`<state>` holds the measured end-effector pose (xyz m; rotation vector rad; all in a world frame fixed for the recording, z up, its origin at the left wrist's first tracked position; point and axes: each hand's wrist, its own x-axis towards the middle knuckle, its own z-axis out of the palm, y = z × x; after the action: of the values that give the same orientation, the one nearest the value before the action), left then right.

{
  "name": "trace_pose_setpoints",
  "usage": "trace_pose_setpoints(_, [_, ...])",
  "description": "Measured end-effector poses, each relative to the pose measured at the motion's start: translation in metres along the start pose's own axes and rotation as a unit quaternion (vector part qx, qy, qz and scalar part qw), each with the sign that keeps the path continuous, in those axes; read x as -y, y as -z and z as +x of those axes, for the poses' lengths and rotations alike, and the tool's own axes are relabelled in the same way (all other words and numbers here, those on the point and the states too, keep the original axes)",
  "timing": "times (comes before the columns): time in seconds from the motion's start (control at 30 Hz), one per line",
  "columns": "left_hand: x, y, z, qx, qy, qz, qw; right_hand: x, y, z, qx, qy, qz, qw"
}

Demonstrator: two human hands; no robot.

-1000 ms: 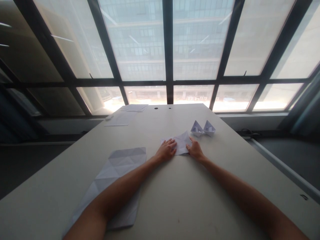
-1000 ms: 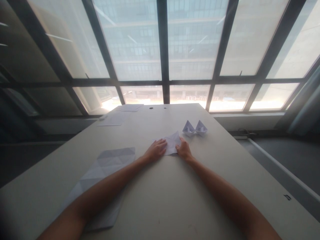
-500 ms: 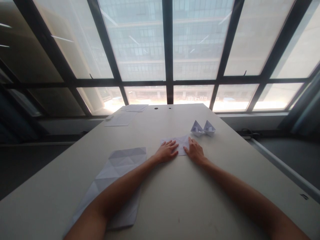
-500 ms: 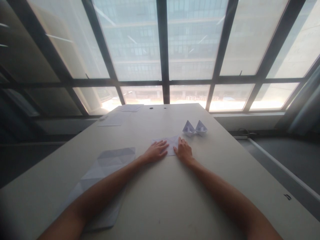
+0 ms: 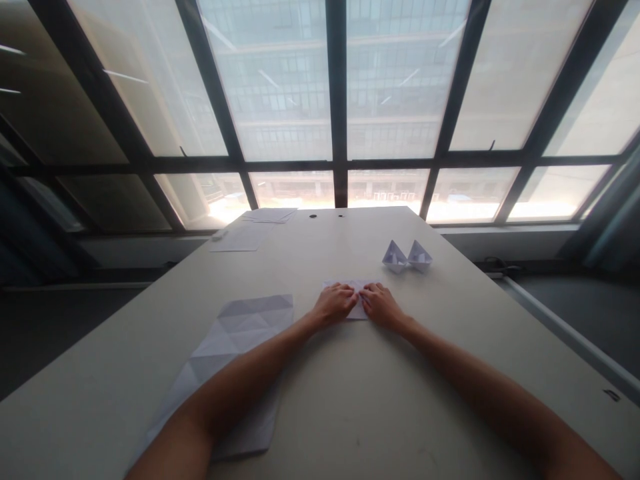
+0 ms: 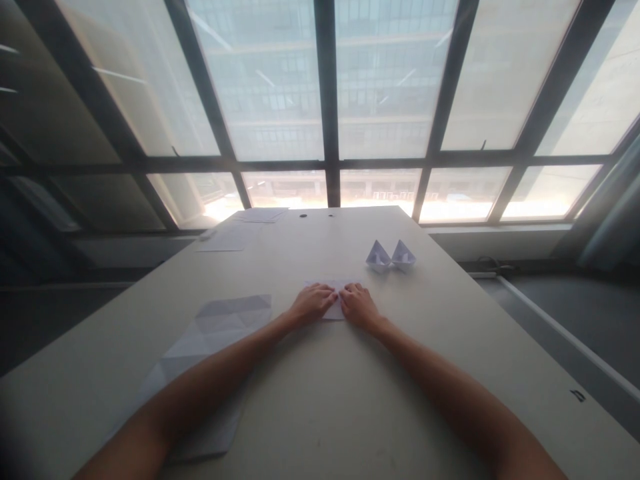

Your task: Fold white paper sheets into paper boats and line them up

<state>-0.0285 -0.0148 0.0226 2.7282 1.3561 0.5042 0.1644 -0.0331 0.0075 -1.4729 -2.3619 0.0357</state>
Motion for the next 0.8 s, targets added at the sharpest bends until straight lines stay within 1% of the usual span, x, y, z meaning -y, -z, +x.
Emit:
trace_pose_setpoints(0.1, [0.0, -0.001, -0.001, -0.012, 0.01, -0.003, 1.0, 0.001, 0.002, -0.001, -0.009, 0.021, 0.013, 1.0])
trace_pose_setpoints(0.23, [0.003, -0.009, -0.001, -0.008, -0.014, -0.011, 1.0, 0.003, 0.001, -0.001, -0.023, 0.027, 0.029, 0.999])
trace_pose_setpoints(0.3, [0.005, -0.014, -0.001, 0.016, -0.015, -0.004, 1.0, 0.003, -0.002, -0.001, -0.027, 0.032, 0.036, 0.998])
trace_pose_setpoints(0.37, [0.007, -0.017, -0.001, 0.054, -0.013, 0.0, 0.998, 0.001, -0.007, 0.0, -0.023, 0.051, 0.045, 0.997])
trace_pose_setpoints(0.47, [0.009, -0.02, 0.0, 0.095, -0.015, 0.003, 0.995, -0.003, -0.014, 0.001, 0.016, 0.073, 0.055, 0.996])
trace_pose_setpoints(0.53, [0.011, -0.02, 0.001, 0.102, -0.014, 0.007, 0.995, -0.005, -0.017, 0.001, 0.047, 0.067, 0.053, 0.995])
trace_pose_setpoints(0.6, [0.012, -0.021, 0.001, 0.102, -0.014, 0.009, 0.995, -0.007, -0.018, 0.001, 0.065, 0.053, 0.046, 0.995])
trace_pose_setpoints(0.8, [0.014, -0.022, 0.0, 0.09, -0.023, 0.014, 0.996, -0.008, -0.02, 0.003, 0.075, 0.011, 0.027, 0.997])
